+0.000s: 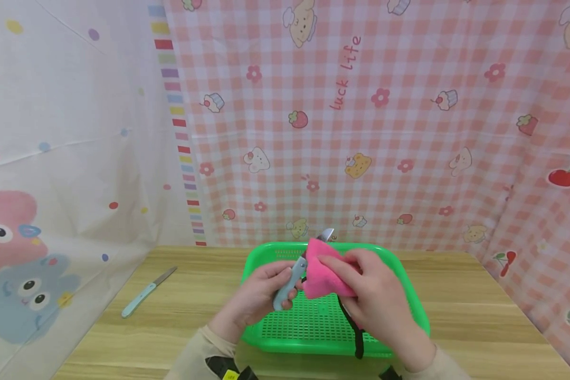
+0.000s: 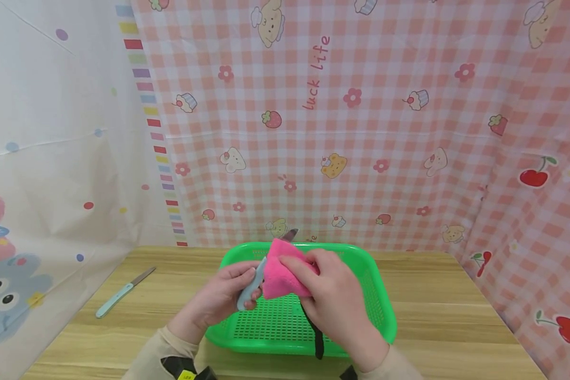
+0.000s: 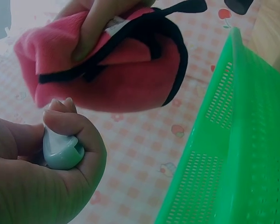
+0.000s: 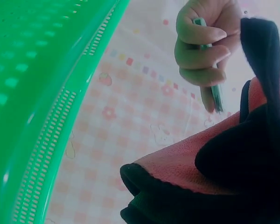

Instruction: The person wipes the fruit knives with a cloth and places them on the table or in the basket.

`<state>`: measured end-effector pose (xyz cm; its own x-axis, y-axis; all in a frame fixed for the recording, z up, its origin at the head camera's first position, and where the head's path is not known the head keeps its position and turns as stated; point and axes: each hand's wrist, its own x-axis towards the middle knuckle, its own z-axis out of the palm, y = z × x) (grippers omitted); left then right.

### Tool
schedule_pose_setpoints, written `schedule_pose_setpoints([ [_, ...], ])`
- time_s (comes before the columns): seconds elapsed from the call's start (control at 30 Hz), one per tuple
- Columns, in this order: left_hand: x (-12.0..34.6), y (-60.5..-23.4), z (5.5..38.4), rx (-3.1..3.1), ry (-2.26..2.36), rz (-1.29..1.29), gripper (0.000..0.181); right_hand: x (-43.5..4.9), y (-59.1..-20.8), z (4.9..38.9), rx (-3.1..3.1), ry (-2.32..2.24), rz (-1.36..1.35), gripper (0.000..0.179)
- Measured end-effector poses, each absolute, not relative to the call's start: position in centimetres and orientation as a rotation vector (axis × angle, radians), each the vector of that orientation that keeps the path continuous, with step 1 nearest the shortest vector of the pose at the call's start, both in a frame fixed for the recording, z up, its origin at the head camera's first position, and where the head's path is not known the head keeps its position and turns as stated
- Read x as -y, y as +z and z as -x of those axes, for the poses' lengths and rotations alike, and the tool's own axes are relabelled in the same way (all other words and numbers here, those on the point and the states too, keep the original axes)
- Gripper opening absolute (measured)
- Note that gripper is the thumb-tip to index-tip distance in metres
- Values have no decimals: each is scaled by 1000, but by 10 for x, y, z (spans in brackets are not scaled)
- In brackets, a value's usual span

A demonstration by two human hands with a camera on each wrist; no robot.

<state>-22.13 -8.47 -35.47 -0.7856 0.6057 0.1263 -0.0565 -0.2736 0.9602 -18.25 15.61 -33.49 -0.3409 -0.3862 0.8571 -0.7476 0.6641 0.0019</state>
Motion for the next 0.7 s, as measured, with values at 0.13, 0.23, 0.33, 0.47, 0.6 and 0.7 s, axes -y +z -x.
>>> schedule_pose_setpoints([
  [0.13, 81, -356, 220, -1539, 2101, -691, 28, -152, -334, 185, 1971, 503, -894, 50],
  [0.23, 80, -355, 219, -1531, 2099, -703, 27, -149, -334, 186, 1977, 493, -889, 52],
  [0.33, 79, -355, 218, -1530, 2094, -699, 28, -147, -334, 188, 1980, 475, -878, 54],
  [0.47, 79, -355, 217, -1533, 2086, -696, 29, -146, -334, 191, 1981, 454, -866, 56],
  [0.6, 80, -356, 218, -1534, 2081, -707, 29, -146, -333, 192, 1987, 442, -855, 55],
  [0.7, 80, -357, 218, -1532, 2083, -710, 28, -146, -333, 194, 1985, 441, -848, 54],
])
